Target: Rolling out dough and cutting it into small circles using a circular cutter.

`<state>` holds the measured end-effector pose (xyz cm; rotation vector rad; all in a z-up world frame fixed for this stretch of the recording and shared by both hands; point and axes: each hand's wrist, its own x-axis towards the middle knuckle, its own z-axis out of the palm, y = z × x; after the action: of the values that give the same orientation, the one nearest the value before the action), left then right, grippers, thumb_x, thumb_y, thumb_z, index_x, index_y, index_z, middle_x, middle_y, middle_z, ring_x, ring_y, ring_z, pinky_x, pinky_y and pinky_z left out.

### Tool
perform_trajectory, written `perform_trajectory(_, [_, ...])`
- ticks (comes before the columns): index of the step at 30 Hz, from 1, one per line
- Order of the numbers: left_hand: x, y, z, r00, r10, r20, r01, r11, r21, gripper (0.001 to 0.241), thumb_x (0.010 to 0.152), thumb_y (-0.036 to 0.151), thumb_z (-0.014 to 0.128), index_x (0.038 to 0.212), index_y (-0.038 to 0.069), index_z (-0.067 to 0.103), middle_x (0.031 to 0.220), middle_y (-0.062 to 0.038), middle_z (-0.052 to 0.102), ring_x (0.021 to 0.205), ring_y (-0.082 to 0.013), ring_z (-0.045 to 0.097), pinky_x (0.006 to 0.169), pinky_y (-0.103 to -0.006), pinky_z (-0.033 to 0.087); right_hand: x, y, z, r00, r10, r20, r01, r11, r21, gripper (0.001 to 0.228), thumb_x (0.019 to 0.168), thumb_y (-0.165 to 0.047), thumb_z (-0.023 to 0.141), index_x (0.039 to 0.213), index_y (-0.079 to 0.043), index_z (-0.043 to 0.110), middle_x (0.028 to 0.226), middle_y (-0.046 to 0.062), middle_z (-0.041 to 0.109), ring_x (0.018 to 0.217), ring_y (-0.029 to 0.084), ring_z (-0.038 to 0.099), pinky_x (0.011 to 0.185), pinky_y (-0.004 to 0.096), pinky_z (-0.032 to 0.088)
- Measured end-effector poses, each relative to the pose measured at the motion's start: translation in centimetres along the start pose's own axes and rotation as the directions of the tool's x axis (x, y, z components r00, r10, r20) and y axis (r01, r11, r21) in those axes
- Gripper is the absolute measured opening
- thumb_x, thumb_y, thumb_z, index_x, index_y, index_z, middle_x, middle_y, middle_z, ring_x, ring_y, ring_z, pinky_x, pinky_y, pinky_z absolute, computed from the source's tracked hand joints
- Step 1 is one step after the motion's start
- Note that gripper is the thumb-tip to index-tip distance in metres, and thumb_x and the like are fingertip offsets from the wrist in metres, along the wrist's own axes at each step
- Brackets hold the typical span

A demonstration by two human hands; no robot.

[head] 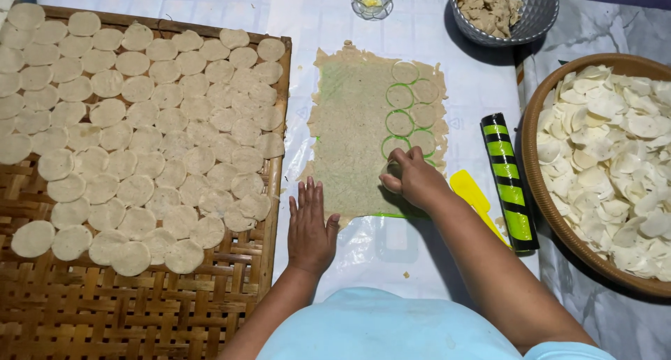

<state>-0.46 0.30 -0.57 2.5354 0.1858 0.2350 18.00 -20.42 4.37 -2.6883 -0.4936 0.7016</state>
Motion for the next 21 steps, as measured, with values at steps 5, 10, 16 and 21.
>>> perform_trajectory(5, [0.1, 0.3, -0.4, 1.000, -0.007, 0.003, 0.007, 1.000, 0.001, 0.070, 0.108, 0.048, 0.026, 0.162, 0.004, 0.019, 0.170, -0.022, 0.015, 0.157, -0.0391, 0.010, 0.126, -0.0551, 0.004, -1.0, -0.7, -0.9, 0.998, -0.051, 0.039, 0.051, 0.999, -0.007, 0.046, 0.094, -0.058, 0.054, 0.127, -0.027, 0.046, 0.132, 0.016, 0.044, 0.105, 0.061, 0.064, 0.096, 0.066, 0.054])
perform_trajectory(10, [0.1, 0.1, -0.1, 1.000, 0.001, -0.006, -0.001, 1.000, 0.007, 0.070, 0.108, 0.048, 0.028, 0.162, 0.003, 0.019, 0.169, -0.022, 0.016, 0.157, -0.0395, 0.010, 0.125, -0.0555, 0.005, -0.4, -0.5, -0.4, 1.000, -0.018, -0.013, 0.018, 1.000, 0.014, 0.046, 0.095, -0.056, 0.056, 0.128, -0.027, 0.045, 0.131, 0.015, 0.044, 0.104, 0.060, 0.064, 0.094, 0.065, 0.054])
perform_trajectory(16, [0.1, 0.0, -0.1, 1.000, -0.002, -0.017, 0.003, 1.000, 0.005, 0.071, 0.108, 0.049, 0.027, 0.162, 0.004, 0.019, 0.170, -0.022, 0.016, 0.157, -0.0386, 0.011, 0.126, -0.0551, 0.005, -2.2, -1.2, -2.1, 0.997, -0.073, 0.022, 0.072, 0.997, 0.027, 0.044, 0.096, -0.050, 0.057, 0.130, -0.024, 0.047, 0.131, 0.018, 0.046, 0.109, 0.062, 0.062, 0.097, 0.066, 0.053])
perform_trajectory(21, [0.0, -0.1, 0.0, 0.999, 0.018, -0.041, -0.017, 1.000, 0.014, 0.071, 0.108, 0.049, 0.026, 0.162, 0.003, 0.021, 0.170, -0.022, 0.017, 0.157, -0.0393, 0.012, 0.125, -0.0555, 0.006, -4.8, -2.8, -1.7, 0.974, -0.208, -0.090, 0.220, 0.963, 0.156, 0.051, 0.092, -0.050, 0.063, 0.136, -0.028, 0.048, 0.132, 0.016, 0.046, 0.114, 0.059, 0.058, 0.096, 0.067, 0.053])
